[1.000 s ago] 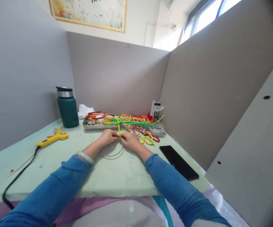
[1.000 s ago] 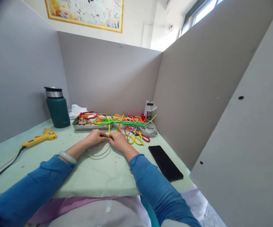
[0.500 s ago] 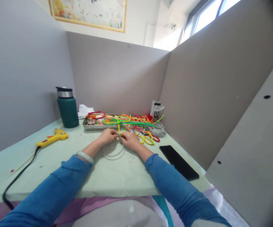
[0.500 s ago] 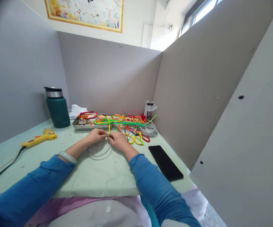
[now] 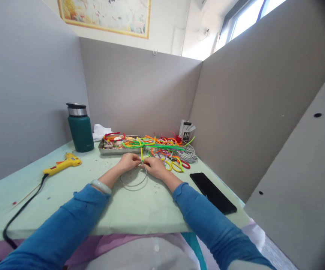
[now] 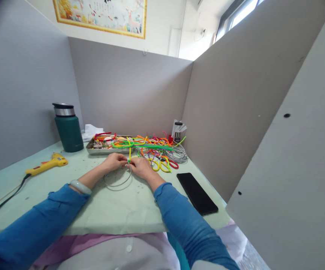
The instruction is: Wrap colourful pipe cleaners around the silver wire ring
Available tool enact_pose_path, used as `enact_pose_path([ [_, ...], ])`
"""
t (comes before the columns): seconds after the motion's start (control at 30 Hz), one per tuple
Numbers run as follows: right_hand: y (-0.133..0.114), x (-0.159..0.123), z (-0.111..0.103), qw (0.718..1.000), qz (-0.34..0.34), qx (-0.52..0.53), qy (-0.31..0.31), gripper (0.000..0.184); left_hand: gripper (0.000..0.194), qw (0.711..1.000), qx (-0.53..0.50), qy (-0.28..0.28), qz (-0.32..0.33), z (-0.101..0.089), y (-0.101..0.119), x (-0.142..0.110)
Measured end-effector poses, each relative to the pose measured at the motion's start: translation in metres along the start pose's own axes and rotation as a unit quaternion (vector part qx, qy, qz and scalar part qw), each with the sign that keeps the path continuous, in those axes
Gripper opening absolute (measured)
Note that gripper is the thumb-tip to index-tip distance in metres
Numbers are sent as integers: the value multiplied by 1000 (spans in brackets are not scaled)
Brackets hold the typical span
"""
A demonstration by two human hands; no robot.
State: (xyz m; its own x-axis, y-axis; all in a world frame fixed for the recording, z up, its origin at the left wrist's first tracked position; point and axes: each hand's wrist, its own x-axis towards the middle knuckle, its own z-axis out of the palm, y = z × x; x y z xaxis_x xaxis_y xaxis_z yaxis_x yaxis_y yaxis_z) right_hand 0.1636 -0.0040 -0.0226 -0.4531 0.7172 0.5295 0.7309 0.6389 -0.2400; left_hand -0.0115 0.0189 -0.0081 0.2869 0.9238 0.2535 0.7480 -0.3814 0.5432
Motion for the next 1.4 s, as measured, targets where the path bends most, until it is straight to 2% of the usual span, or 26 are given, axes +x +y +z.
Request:
enact_pose_path([
  [0.2,2,0,1,1000,-8,-2,-3,24,28,1000,-11,5,-7,-1,1,-1],
  [0.37,2,0,1,999,-34,2,-11,15,27,1000,5,0,-9,-2,2,-1],
  [0.6,1,-2,1,999,-45,-16,8,11,27,1000,16,-19,4,-2,1,-2],
  [0.8,1,-2,2,998,-47,-28,25,11,27,997,50,-34,39,-5,5,-6],
  [1.03,2,-1,2,998,-42,-38,40,10,32,994,74,-21,75,-4,6,-7],
  [1.4,1,-1,3,998,-36,-29,36,12,32,990,100,-25,99,-2,4,-6],
])
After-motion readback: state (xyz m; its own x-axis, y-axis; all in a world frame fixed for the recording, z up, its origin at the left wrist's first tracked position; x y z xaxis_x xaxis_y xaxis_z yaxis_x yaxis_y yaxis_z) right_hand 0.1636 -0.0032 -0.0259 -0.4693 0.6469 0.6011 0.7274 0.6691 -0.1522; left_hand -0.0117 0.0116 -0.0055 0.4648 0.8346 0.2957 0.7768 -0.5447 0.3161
